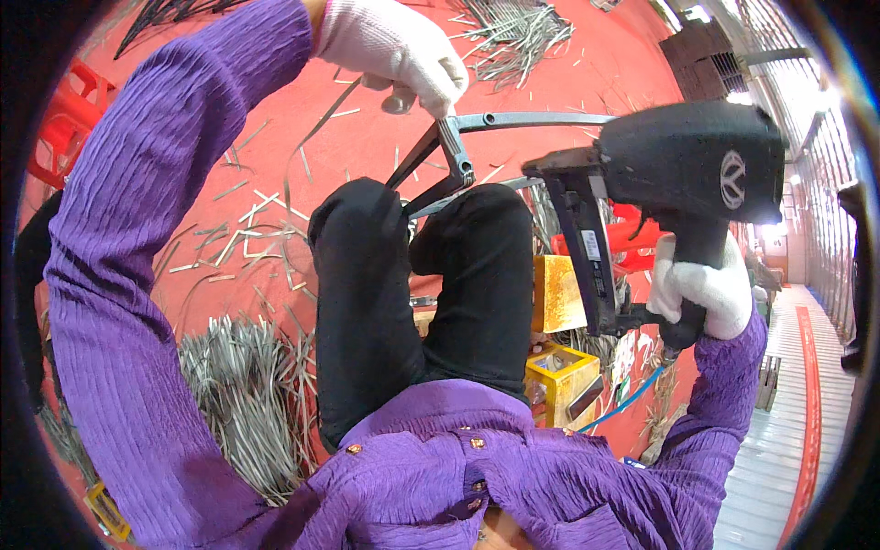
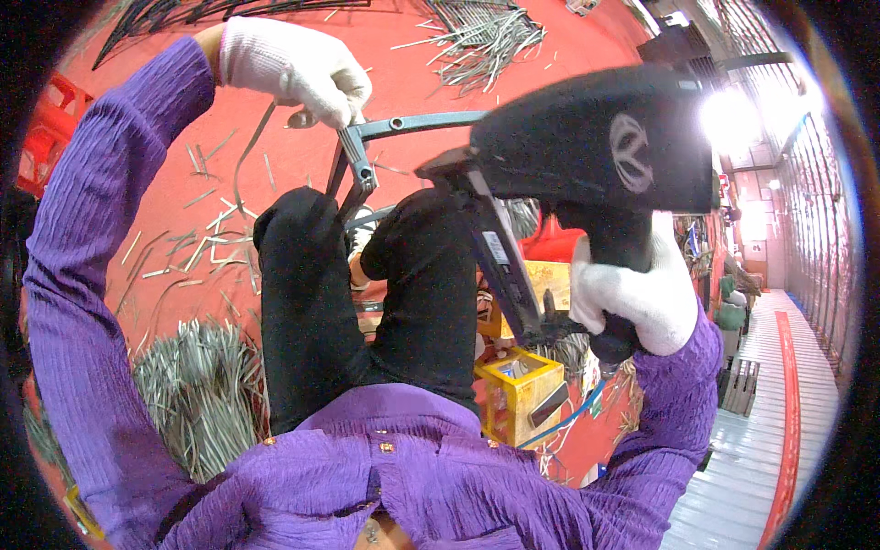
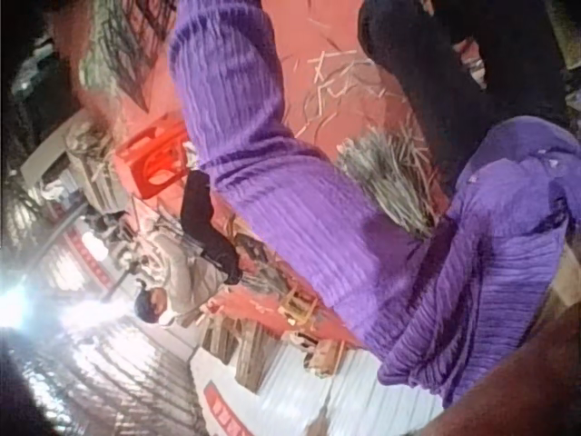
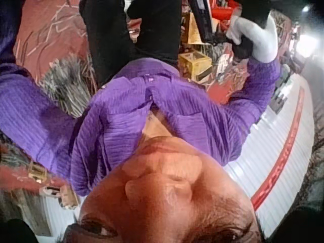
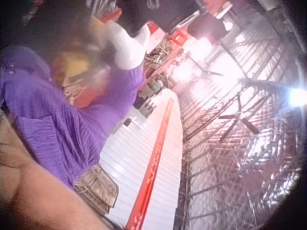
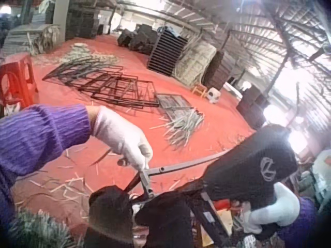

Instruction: The person assembles a metal frame by attaching thin metal strips to a larger frame using a nail gun. They pick up strips, align them, and fasten them in place, repeating the process across the frame.

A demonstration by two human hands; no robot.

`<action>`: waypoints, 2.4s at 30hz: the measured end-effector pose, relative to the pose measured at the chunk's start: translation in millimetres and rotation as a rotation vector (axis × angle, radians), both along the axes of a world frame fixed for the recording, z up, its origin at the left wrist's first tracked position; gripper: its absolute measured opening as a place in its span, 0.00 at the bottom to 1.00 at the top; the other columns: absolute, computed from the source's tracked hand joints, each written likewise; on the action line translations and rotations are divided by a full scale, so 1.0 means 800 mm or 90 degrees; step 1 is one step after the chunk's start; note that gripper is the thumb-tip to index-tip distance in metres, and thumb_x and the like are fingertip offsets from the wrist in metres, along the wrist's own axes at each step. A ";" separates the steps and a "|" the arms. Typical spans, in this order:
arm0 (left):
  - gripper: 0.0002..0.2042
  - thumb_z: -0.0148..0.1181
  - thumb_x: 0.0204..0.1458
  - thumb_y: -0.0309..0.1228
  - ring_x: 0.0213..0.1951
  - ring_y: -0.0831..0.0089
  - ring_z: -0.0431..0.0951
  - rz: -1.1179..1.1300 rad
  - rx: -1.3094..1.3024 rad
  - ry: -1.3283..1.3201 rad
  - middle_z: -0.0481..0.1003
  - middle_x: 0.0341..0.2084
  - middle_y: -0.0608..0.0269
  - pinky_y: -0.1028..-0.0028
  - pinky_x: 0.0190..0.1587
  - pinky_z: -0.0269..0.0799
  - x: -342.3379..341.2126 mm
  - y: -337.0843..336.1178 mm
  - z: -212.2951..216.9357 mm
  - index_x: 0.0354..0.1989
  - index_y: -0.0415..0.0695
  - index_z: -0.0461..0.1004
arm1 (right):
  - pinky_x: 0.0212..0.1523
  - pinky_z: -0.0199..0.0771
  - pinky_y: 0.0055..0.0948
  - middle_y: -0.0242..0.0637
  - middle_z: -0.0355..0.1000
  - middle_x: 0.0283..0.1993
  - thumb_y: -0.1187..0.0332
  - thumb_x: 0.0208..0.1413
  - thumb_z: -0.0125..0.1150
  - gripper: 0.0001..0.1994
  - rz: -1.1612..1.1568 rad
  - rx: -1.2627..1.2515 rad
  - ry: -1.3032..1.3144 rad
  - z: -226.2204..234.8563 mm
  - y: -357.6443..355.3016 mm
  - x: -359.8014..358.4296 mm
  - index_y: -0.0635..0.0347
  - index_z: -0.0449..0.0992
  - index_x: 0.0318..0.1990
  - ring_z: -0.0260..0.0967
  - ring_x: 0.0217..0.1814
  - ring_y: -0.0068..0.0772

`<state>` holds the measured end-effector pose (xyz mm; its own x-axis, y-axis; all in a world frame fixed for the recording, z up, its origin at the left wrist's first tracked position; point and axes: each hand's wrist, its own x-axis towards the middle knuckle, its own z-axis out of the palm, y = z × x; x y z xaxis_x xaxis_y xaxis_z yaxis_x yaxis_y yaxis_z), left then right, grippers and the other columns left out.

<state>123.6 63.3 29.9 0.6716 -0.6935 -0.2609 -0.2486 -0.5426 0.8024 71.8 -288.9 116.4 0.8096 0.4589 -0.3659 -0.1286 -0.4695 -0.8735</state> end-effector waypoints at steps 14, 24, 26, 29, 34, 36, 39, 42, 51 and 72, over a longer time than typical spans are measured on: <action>0.12 0.59 0.54 0.39 0.26 0.82 0.71 -0.064 0.031 0.110 0.71 0.22 0.71 0.79 0.30 0.61 0.031 0.000 -0.013 0.29 0.42 0.73 | 0.21 0.64 0.20 0.32 0.70 0.19 0.74 0.43 0.60 0.07 0.115 -0.288 -0.019 0.020 0.072 0.025 0.66 0.74 0.32 0.66 0.18 0.19; 0.12 0.59 0.52 0.41 0.26 0.82 0.72 -0.036 0.039 0.053 0.72 0.22 0.70 0.78 0.26 0.63 0.021 -0.018 -0.021 0.30 0.44 0.74 | 0.21 0.63 0.21 0.32 0.68 0.19 0.71 0.45 0.59 0.11 0.145 -0.333 0.009 0.036 0.086 0.026 0.67 0.73 0.36 0.64 0.16 0.20; 0.12 0.58 0.51 0.42 0.26 0.82 0.73 -0.054 0.029 0.015 0.72 0.21 0.69 0.77 0.25 0.64 0.021 -0.021 -0.027 0.30 0.45 0.74 | 0.21 0.64 0.22 0.33 0.67 0.18 0.71 0.45 0.59 0.12 0.106 -0.262 0.058 0.031 0.056 0.036 0.67 0.73 0.38 0.63 0.16 0.22; 0.10 0.56 0.54 0.36 0.29 0.83 0.72 0.023 -0.051 -0.004 0.74 0.27 0.69 0.80 0.31 0.65 0.007 -0.017 -0.045 0.34 0.42 0.72 | 0.20 0.66 0.26 0.35 0.65 0.17 0.72 0.46 0.58 0.13 -0.025 -0.081 0.187 -0.001 -0.031 0.059 0.67 0.72 0.40 0.63 0.15 0.26; 0.19 0.46 0.62 0.45 0.41 0.73 0.72 0.196 -0.388 -0.122 0.73 0.36 0.61 0.72 0.52 0.64 -0.033 -0.041 -0.113 0.44 0.39 0.72 | 0.28 0.73 0.34 0.43 0.72 0.25 0.67 0.47 0.57 0.12 -0.234 -0.353 0.160 -0.195 -0.220 0.102 0.64 0.75 0.37 0.70 0.23 0.37; 0.26 0.38 0.64 0.52 0.36 0.73 0.72 0.348 -0.597 -0.034 0.73 0.31 0.60 0.72 0.46 0.66 -0.050 -0.076 -0.144 0.37 0.39 0.72 | 0.38 0.75 0.38 0.47 0.76 0.33 0.62 0.47 0.58 0.16 -0.195 -0.688 -0.045 -0.305 -0.279 0.104 0.61 0.75 0.41 0.75 0.35 0.46; 0.28 0.33 0.64 0.55 0.23 0.78 0.67 0.555 -0.712 0.105 0.69 0.18 0.68 0.77 0.31 0.62 -0.074 -0.125 -0.175 0.24 0.45 0.68 | 0.52 0.71 0.43 0.50 0.75 0.48 0.54 0.44 0.60 0.30 -0.359 -0.773 -0.120 -0.423 -0.351 0.082 0.54 0.68 0.57 0.73 0.50 0.52; 0.29 0.37 0.63 0.56 0.14 0.80 0.60 0.752 -0.807 0.004 0.63 0.10 0.71 0.77 0.19 0.53 -0.064 -0.152 -0.191 0.15 0.50 0.64 | 0.57 0.68 0.42 0.52 0.69 0.56 0.54 0.47 0.59 0.35 -0.460 -0.778 -0.038 -0.478 -0.368 0.065 0.54 0.61 0.64 0.69 0.55 0.50; 0.27 0.41 0.63 0.53 0.12 0.78 0.59 0.826 -0.805 -0.278 0.60 0.09 0.70 0.75 0.19 0.55 0.029 -0.079 -0.141 0.17 0.47 0.64 | 0.64 0.59 0.35 0.45 0.62 0.65 0.53 0.68 0.37 0.26 -0.216 0.430 -0.200 -0.311 -0.052 0.280 0.61 0.59 0.66 0.60 0.66 0.40; 0.06 0.59 0.51 0.27 0.42 0.59 0.75 0.923 0.125 -0.509 0.76 0.35 0.60 0.63 0.49 0.67 -0.257 -0.054 -0.235 0.37 0.43 0.76 | 0.44 0.65 0.31 0.38 0.70 0.41 0.59 0.55 0.56 0.18 -0.140 -0.070 0.083 -0.777 0.093 0.119 0.60 0.73 0.49 0.66 0.42 0.35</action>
